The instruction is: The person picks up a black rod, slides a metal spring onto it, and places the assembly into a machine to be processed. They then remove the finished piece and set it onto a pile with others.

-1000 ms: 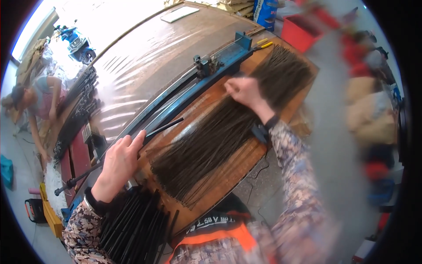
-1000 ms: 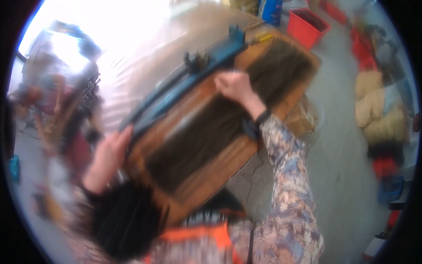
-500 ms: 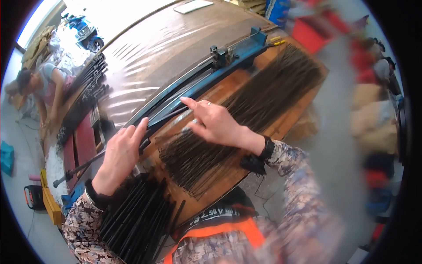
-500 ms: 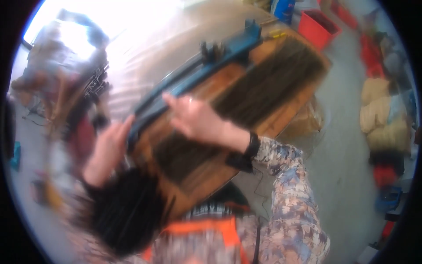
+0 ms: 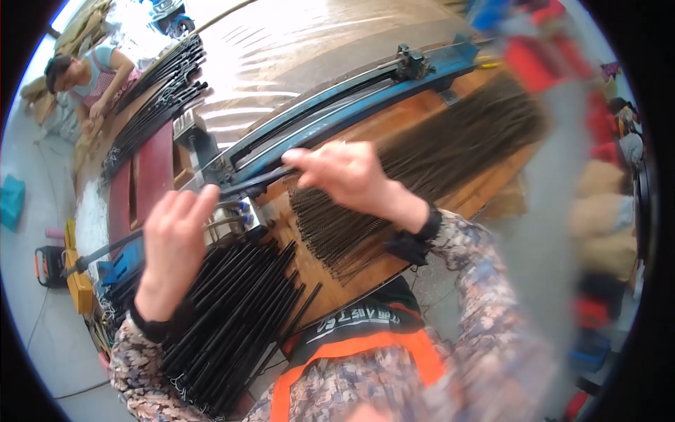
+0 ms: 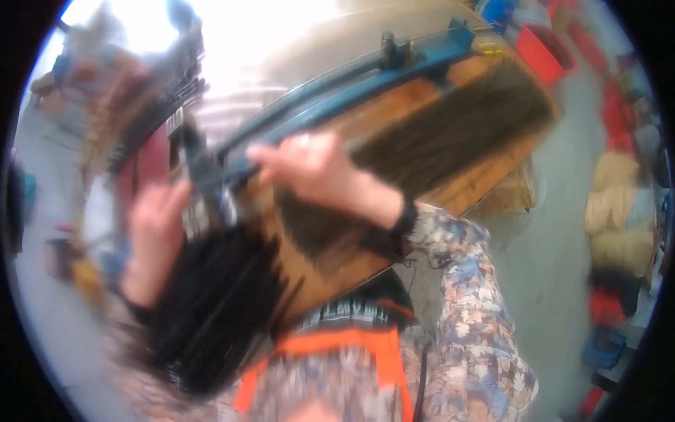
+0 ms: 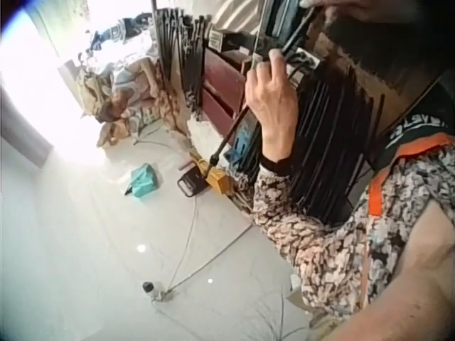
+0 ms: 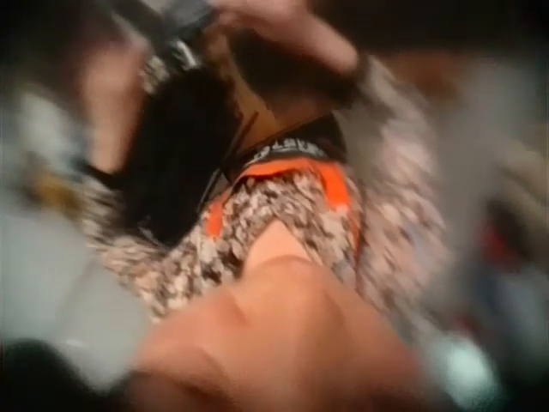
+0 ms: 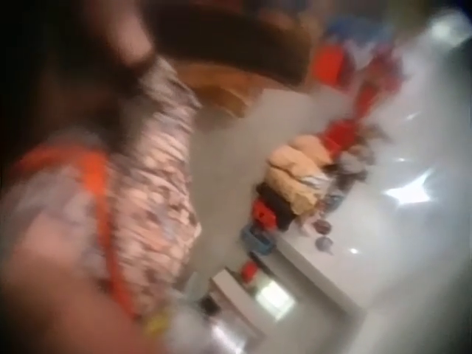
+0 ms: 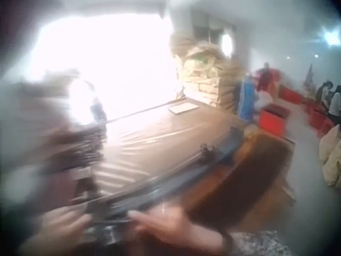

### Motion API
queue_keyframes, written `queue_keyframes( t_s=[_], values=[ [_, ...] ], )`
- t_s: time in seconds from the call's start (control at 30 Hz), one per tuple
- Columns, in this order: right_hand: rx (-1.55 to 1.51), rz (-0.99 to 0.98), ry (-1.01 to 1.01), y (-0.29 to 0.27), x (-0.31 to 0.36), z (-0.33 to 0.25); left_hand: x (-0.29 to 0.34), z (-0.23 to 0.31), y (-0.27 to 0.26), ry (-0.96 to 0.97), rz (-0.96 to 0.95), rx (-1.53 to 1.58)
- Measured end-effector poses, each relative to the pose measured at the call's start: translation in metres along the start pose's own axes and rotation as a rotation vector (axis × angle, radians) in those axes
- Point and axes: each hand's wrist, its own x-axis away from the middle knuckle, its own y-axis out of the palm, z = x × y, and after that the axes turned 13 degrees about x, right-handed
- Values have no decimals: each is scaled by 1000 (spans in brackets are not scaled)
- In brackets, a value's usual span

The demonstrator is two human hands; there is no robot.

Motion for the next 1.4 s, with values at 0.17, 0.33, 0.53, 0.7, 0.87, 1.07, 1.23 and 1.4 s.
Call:
queue_keyframes(
  t_s=[0.17,0.33,0.53,0.7,0.87,1.07,1.23,1.4],
  values=[
    [341,-8,-44,6,-9,25,59,-55,-35,-94,152,-55],
    [77,-307,292,38,-20,38,93,-104,-72,-240,426,-158],
    [-285,-481,119,138,-113,-32,139,-118,-76,-309,460,-28],
    [-18,-498,-43,164,-108,-9,184,-120,-66,-443,352,-12],
    [81,-647,-126,178,-112,-10,188,-113,-58,-561,309,20],
    [417,-145,-450,148,-110,10,182,-123,-50,-554,338,4],
    [620,-190,-321,35,-61,97,188,-146,-14,-455,279,-32],
    [854,-338,-204,-63,-29,186,62,-138,81,-91,329,250]
  ],
)
